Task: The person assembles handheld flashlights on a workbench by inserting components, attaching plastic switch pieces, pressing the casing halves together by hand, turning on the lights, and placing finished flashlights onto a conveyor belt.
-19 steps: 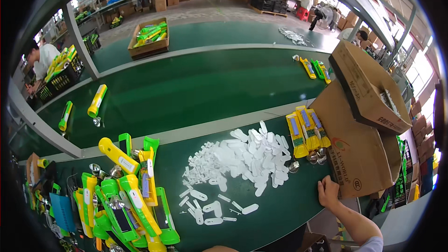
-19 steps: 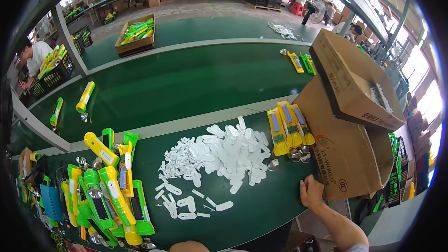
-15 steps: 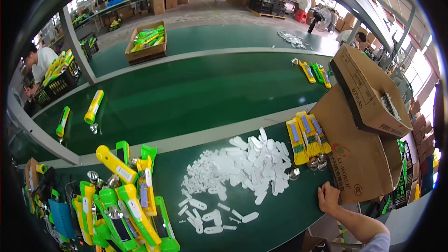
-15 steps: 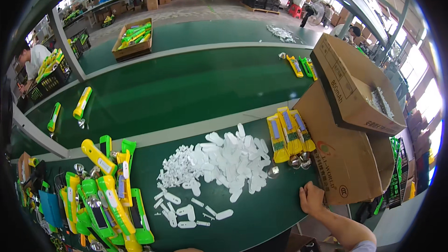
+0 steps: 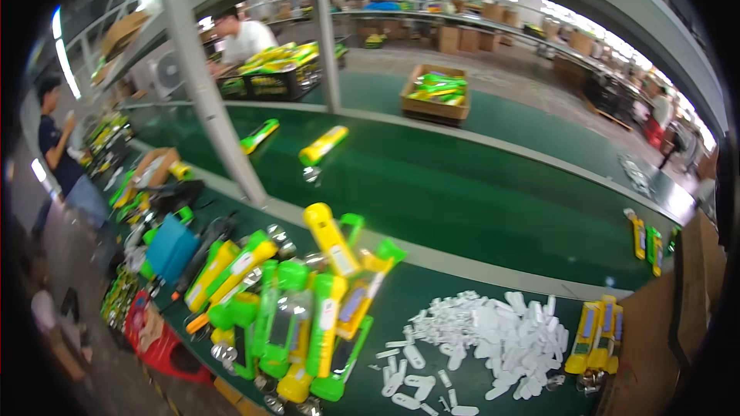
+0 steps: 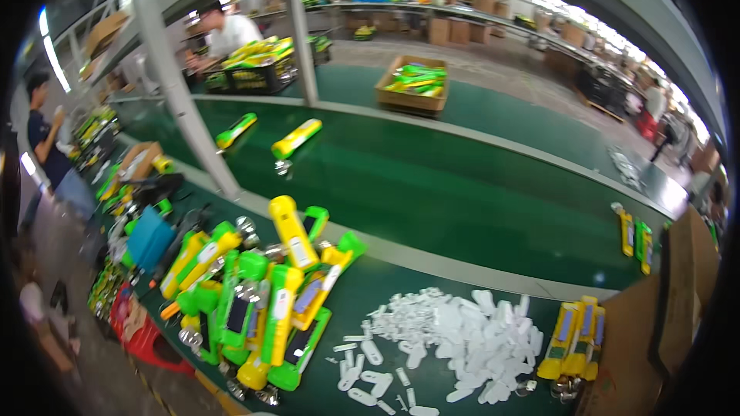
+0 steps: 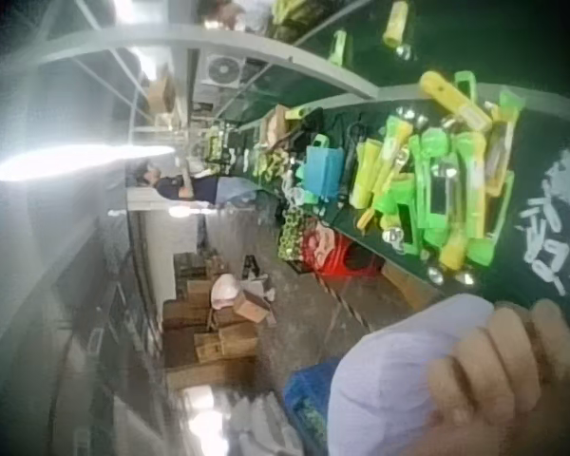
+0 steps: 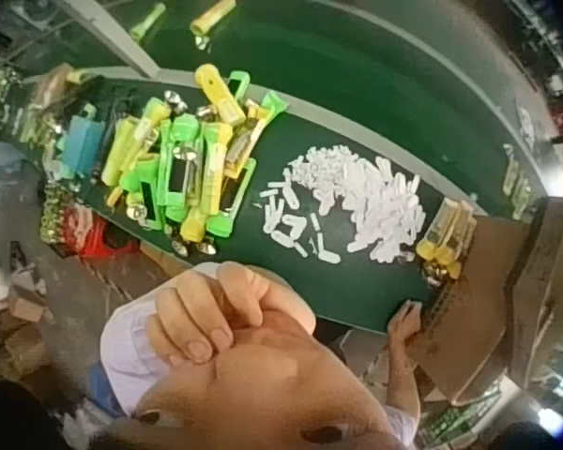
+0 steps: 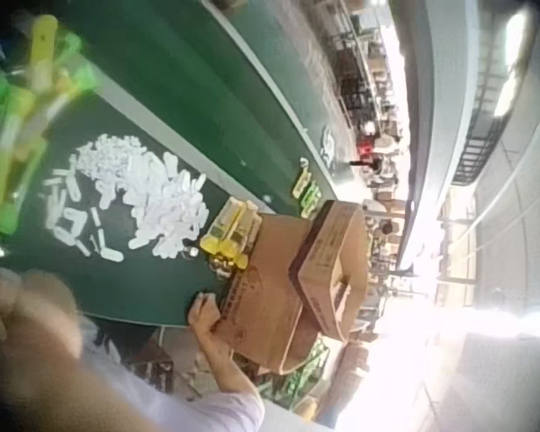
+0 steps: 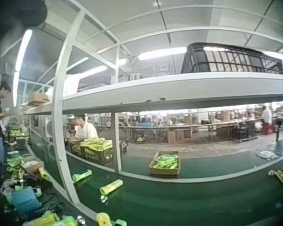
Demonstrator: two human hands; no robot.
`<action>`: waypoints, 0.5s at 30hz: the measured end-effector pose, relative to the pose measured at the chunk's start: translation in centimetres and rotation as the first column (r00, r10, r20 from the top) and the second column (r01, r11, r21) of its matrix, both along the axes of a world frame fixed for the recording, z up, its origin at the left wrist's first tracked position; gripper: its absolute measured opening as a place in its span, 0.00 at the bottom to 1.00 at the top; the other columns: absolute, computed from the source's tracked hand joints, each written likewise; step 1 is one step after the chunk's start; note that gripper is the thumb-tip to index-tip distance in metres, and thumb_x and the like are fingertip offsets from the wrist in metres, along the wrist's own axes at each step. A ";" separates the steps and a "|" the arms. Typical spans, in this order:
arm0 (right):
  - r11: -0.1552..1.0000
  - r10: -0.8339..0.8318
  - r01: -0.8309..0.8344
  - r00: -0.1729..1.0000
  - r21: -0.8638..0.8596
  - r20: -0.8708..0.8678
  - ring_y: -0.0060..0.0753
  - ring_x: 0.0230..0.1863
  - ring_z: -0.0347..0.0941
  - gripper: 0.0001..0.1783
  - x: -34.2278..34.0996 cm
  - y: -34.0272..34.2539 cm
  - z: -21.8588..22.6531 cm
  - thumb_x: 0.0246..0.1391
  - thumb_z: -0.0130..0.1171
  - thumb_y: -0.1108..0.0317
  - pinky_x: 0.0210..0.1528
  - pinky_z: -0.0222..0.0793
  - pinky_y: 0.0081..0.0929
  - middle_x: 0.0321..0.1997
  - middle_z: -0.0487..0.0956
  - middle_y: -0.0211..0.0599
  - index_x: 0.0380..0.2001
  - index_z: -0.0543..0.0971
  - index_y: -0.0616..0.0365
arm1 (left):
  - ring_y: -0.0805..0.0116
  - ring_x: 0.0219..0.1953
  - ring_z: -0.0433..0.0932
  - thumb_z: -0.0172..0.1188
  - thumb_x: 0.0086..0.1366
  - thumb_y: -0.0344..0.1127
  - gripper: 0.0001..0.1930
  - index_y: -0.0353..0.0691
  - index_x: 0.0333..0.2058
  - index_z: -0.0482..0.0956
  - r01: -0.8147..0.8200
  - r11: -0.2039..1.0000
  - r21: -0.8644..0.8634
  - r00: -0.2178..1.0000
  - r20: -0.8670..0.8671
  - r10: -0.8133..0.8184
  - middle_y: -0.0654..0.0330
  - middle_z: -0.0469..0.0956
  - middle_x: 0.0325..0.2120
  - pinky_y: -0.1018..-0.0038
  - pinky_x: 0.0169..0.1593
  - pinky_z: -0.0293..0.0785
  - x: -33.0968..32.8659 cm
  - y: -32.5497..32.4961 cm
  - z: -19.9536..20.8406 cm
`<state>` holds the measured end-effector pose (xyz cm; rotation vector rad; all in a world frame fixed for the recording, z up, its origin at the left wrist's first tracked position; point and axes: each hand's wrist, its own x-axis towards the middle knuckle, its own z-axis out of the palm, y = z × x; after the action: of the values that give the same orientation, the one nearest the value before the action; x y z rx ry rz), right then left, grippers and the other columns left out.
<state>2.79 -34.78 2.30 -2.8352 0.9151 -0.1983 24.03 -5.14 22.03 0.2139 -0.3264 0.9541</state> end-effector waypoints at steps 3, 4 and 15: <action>0.998 -0.035 0.037 0.999 0.058 -0.038 0.63 0.30 0.70 0.19 1.0 1.2 0.2 0.67 0.42 0.55 0.33 0.66 0.49 0.30 0.75 0.57 0.35 0.71 0.62 | 0.72 0.33 0.71 0.49 0.70 0.40 0.08 0.47 0.33 0.74 -0.151 0.978 -0.144 0.986 0.054 0.160 0.68 0.71 0.27 0.71 0.35 0.66 -2.1 2.0 1.7; 0.998 -0.028 0.029 0.999 0.063 -0.022 0.62 0.30 0.70 0.19 1.3 1.3 0.8 0.67 0.42 0.55 0.32 0.66 0.48 0.30 0.74 0.57 0.35 0.71 0.62 | 0.72 0.33 0.70 0.49 0.70 0.40 0.08 0.47 0.33 0.74 -0.157 0.966 -0.203 0.981 0.079 0.176 0.68 0.71 0.27 0.71 0.36 0.66 -2.3 1.7 2.1; 0.997 -0.042 0.042 0.999 0.071 -0.006 0.56 0.29 0.70 0.16 0.5 0.5 0.7 0.66 0.42 0.58 0.33 0.65 0.46 0.30 0.75 0.55 0.34 0.70 0.61 | 0.72 0.31 0.68 0.48 0.71 0.37 0.08 0.46 0.31 0.72 -0.065 0.995 -0.075 0.987 -0.153 0.053 0.68 0.68 0.26 0.72 0.35 0.65 -4.9 0.4 2.3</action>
<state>3.33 -34.26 3.00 -2.7545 0.9637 -0.1616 19.15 -4.74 24.29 0.2223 -0.1427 1.0013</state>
